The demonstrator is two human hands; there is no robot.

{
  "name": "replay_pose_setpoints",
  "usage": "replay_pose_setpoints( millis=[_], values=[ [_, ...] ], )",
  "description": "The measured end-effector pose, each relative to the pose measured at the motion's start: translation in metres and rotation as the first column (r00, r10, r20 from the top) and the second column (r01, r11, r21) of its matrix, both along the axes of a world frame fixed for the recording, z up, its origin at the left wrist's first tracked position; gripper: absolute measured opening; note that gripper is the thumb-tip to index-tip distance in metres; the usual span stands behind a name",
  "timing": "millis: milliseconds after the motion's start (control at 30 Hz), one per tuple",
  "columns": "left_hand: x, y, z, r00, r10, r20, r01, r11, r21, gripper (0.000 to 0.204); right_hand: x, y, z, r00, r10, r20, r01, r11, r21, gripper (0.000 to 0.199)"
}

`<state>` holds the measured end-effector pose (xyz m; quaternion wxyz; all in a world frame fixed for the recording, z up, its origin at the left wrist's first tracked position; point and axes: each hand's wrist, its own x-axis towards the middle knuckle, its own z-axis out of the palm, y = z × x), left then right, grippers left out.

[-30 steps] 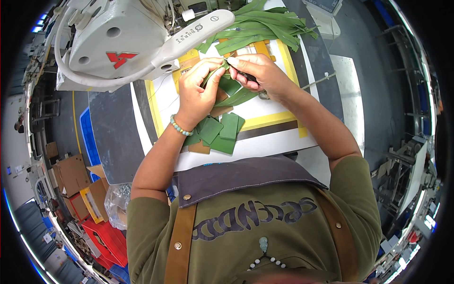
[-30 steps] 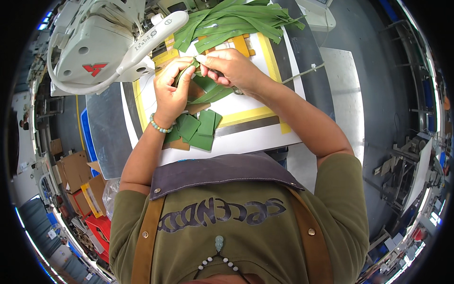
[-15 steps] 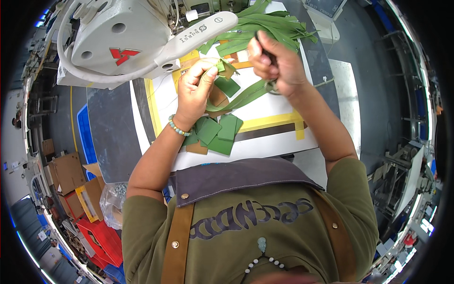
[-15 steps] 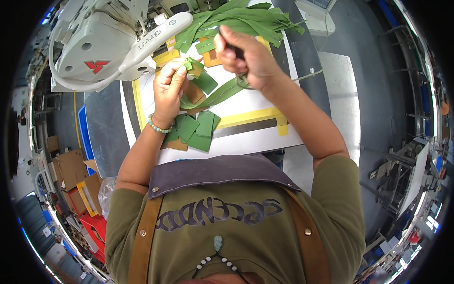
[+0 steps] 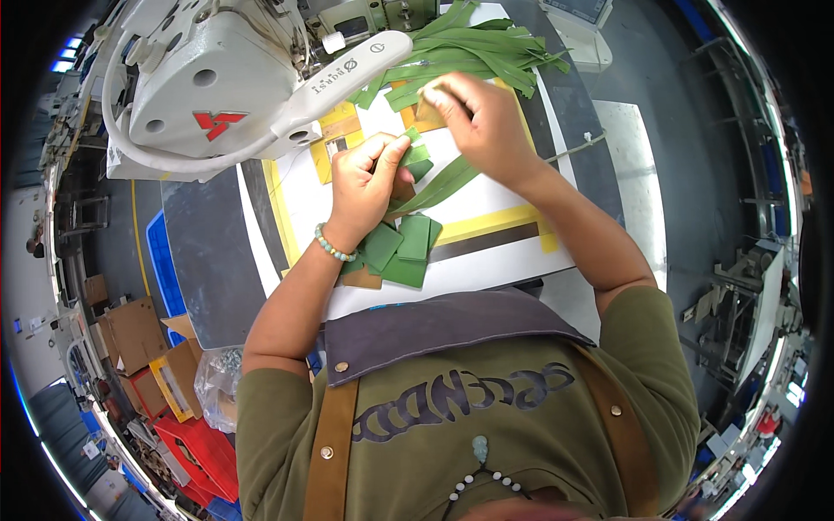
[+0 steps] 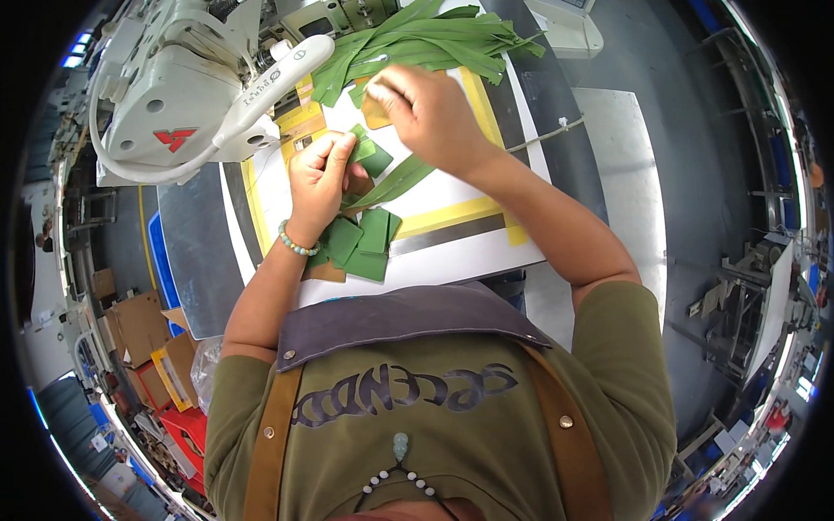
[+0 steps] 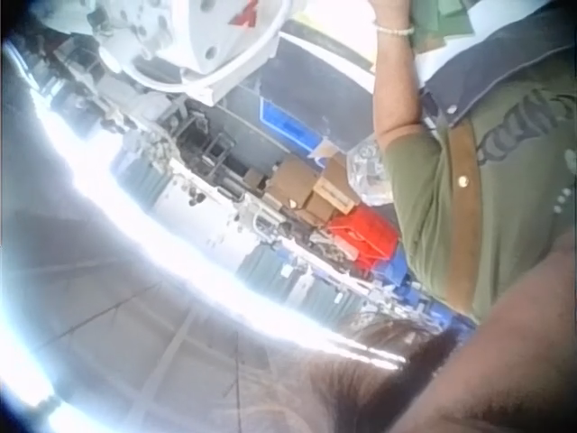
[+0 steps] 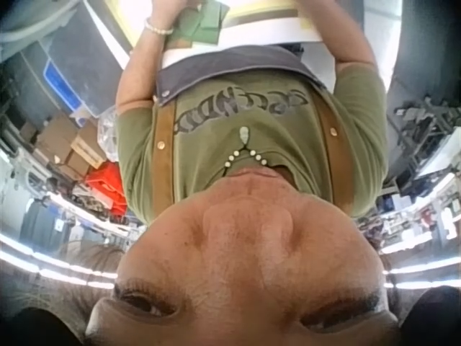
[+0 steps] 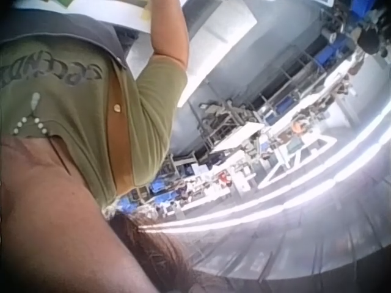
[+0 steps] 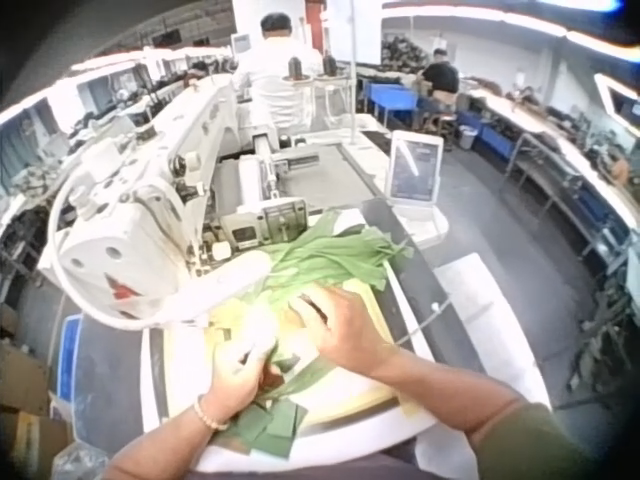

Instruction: Arranging and positioning green leather strips and squares into a template board at a workshop station.

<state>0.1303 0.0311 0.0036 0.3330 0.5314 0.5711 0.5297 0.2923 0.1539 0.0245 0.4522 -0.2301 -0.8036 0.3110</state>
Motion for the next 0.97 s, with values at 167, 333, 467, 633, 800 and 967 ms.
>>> replay_pose_setpoints(
  millis=[167,333,467,633,800,967],
  values=[
    [-0.003,0.006,-0.005,1.0,0.004,-0.003,-0.004,1.0,0.028,0.02,0.024,0.038,0.014,0.994,-0.063,0.092,0.09,0.939,-0.332,0.022],
    [0.0,0.004,0.0,0.979,0.063,0.194,-0.055,0.997,-0.045,0.019,0.07,0.105,0.07,0.947,-0.261,0.187,0.294,0.938,-0.182,0.024],
    [0.006,0.007,0.001,0.98,0.028,0.196,-0.022,0.999,-0.029,0.009,0.148,0.252,0.046,0.864,-0.406,0.299,0.461,0.876,-0.142,0.033],
    [-0.001,0.002,0.002,1.0,0.002,0.024,-0.002,1.0,-0.03,0.015,0.137,0.33,-0.006,0.875,-0.349,0.334,0.444,0.853,-0.273,0.025],
    [-0.003,0.004,0.001,1.0,-0.003,0.012,0.003,1.0,-0.03,0.017,0.075,0.364,-0.01,0.737,-0.516,0.436,0.482,0.854,0.196,0.027],
    [-0.007,0.008,-0.003,0.999,0.036,0.034,-0.035,0.999,-0.033,0.014,0.041,0.414,-0.021,0.633,-0.611,0.475,0.52,0.79,0.325,0.039]
  ],
)
